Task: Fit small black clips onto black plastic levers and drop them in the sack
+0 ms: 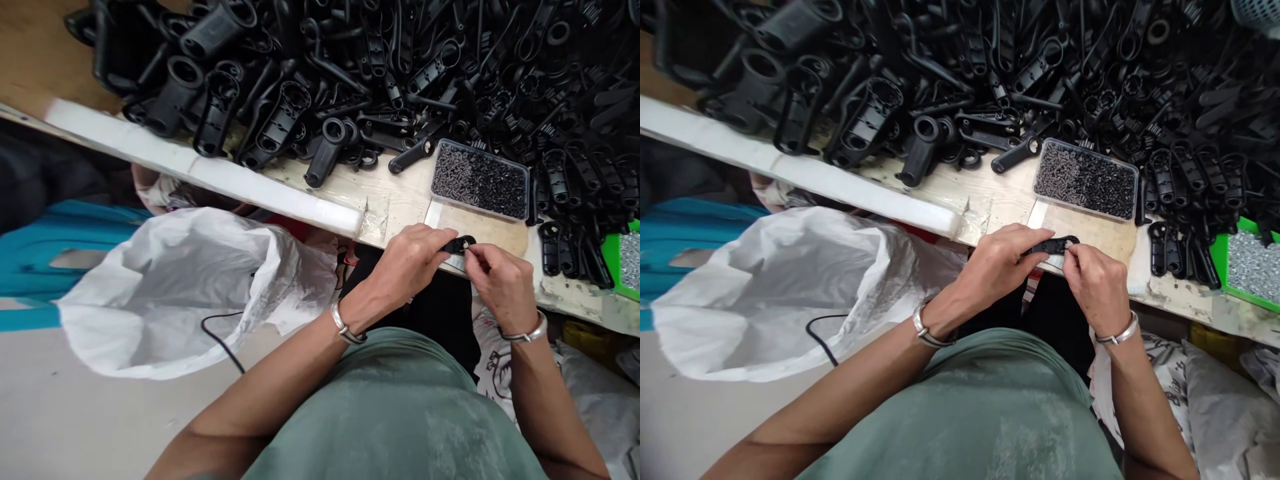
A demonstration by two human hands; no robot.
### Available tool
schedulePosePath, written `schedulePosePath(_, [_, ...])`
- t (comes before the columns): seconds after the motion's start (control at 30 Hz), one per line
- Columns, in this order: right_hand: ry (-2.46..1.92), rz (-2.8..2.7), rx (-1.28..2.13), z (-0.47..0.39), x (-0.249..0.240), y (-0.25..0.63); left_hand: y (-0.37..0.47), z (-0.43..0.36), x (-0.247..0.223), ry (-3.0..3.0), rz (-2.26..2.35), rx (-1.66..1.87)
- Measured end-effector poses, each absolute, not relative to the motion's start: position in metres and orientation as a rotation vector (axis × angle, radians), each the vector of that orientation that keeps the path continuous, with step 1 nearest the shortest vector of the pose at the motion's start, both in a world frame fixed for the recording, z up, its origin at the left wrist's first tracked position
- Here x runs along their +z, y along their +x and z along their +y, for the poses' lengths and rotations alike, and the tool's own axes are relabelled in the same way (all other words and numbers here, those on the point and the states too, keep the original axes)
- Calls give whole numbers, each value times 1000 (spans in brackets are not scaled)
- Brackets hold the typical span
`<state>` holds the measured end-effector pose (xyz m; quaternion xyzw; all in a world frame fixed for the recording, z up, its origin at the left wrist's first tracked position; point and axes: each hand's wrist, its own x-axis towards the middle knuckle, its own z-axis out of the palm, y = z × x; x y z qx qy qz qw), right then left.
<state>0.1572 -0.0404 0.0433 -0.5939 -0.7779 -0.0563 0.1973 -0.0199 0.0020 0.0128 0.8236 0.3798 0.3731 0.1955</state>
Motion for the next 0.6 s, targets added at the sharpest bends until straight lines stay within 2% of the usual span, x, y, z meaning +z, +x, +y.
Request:
schedulePosePath(0.23, [-1865,-2311,-245,-41,54,141,-19,1,11,2328,1052,1021])
schedulePosePath(0.3, [-1921,-2311,-66,-36,60,143,-18,2,10,2319,1061,1012])
schedulePosePath(0.4, [-1925,-2184,492,-26,68,154,-17,2,7,2316,1065,1021])
schedulePosePath(0.47, [-1937,-2075,709,-21,71,160,-17,1,6,2312,1049,1047])
schedulePosePath(0.6, [-2001,-2097,543,-19,74,153,-16,1,4,2288,1010,1093])
